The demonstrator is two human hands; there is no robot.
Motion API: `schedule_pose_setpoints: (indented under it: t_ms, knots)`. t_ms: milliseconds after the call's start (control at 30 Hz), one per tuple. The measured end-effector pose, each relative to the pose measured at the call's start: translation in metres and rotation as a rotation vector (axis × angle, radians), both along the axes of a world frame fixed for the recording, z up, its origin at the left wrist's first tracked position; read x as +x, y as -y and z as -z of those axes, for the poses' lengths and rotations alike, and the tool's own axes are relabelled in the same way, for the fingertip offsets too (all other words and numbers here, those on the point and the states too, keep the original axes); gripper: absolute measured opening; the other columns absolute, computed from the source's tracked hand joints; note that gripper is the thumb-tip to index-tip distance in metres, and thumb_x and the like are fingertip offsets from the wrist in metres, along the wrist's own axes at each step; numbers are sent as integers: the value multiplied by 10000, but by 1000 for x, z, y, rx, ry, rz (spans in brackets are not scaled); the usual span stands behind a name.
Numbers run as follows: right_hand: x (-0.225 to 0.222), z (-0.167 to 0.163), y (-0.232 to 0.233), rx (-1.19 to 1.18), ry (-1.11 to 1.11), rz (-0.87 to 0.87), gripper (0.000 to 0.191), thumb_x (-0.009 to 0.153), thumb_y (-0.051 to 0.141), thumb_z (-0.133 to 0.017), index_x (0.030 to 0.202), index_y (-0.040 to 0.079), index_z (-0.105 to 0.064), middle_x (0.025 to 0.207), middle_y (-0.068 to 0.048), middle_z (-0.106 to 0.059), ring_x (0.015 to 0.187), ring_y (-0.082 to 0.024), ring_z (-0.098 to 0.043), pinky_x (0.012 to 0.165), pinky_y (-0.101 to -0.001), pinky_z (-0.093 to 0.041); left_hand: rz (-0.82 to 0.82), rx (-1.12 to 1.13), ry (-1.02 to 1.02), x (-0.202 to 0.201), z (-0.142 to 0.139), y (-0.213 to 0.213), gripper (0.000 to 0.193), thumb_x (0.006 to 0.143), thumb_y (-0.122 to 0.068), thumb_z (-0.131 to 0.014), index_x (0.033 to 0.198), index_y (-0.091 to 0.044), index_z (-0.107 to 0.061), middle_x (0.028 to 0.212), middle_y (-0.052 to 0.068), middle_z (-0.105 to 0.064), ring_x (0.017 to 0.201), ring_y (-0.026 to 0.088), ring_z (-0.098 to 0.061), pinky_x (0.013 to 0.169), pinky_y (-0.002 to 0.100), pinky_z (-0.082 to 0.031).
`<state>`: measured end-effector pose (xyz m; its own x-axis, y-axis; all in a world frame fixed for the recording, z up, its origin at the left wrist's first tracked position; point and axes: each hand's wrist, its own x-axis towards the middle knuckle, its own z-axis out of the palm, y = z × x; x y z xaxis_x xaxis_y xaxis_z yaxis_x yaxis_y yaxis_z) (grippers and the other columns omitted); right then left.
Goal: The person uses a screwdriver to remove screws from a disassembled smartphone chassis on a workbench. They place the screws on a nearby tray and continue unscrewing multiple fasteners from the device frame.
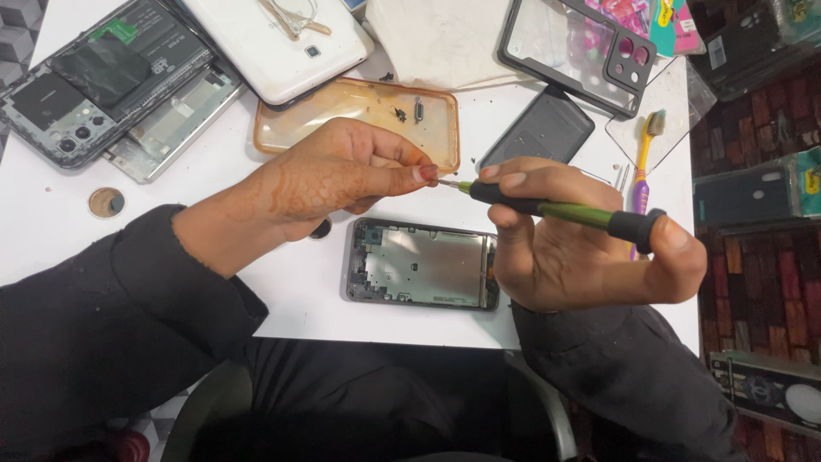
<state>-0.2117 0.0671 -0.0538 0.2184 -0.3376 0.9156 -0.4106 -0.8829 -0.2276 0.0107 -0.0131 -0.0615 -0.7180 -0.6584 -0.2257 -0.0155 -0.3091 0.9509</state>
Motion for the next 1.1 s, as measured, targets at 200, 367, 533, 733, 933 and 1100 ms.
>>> schedule_pose_setpoints:
  t_ms: [200, 367, 533, 733, 933, 1100]
  knots:
    - [1, 2, 3, -14, 14, -11, 861, 930, -145, -631, 1448, 286, -94, 1020, -277, -655, 835, -280, -763, 742, -447, -670, -4, 39, -24, 1, 1, 1, 346, 885, -205, -758, 1136, 33, -755, 725, -24, -667, 465, 6, -350, 400, 194, -222]
    - [-2, 1, -4, 68, 7, 29, 835, 1002, -99, -637, 1462, 330, -87, 1105, -253, -641, 843, -255, -752, 795, -436, -674, -31, 38, -5, 0, -1, 0, 343, 861, -215, -781, 1119, 12, -777, 671, -33, -642, 455, 17, -327, 401, 199, -213]
    - [-2, 1, -7, 130, 66, 58, 783, 1074, -45, -646, 1472, 354, -101, 1126, -222, -648, 868, -243, -752, 830, -421, -679, -49, 5, 22, -1, -3, 0, 326, 844, -228, -792, 1087, -10, -797, 647, -28, -660, 450, 30, -328, 405, 202, -221]
    - [-5, 0, -7, 134, 59, 65, 750, 1090, -26, -633, 1475, 340, -103, 1121, -221, -650, 872, -239, -760, 827, -411, -677, -57, -14, 23, -3, -5, 1, 327, 838, -237, -799, 1073, -10, -801, 646, -19, -671, 442, 35, -337, 400, 208, -224]
    - [-5, 1, -4, 106, 65, 46, 744, 1078, -24, -638, 1465, 326, -107, 1095, -219, -660, 860, -245, -769, 801, -411, -678, -52, -15, 19, -2, -5, 1, 327, 839, -245, -801, 1063, -7, -800, 644, -29, -663, 440, 29, -325, 398, 207, -209]
    - [-5, -1, -5, 111, 61, 51, 739, 1081, -15, -636, 1467, 329, -108, 1093, -221, -656, 860, -247, -766, 806, -411, -679, -68, -25, 32, -2, -6, 0, 329, 834, -247, -804, 1059, -8, -798, 621, -37, -641, 434, 28, -323, 394, 209, -203]
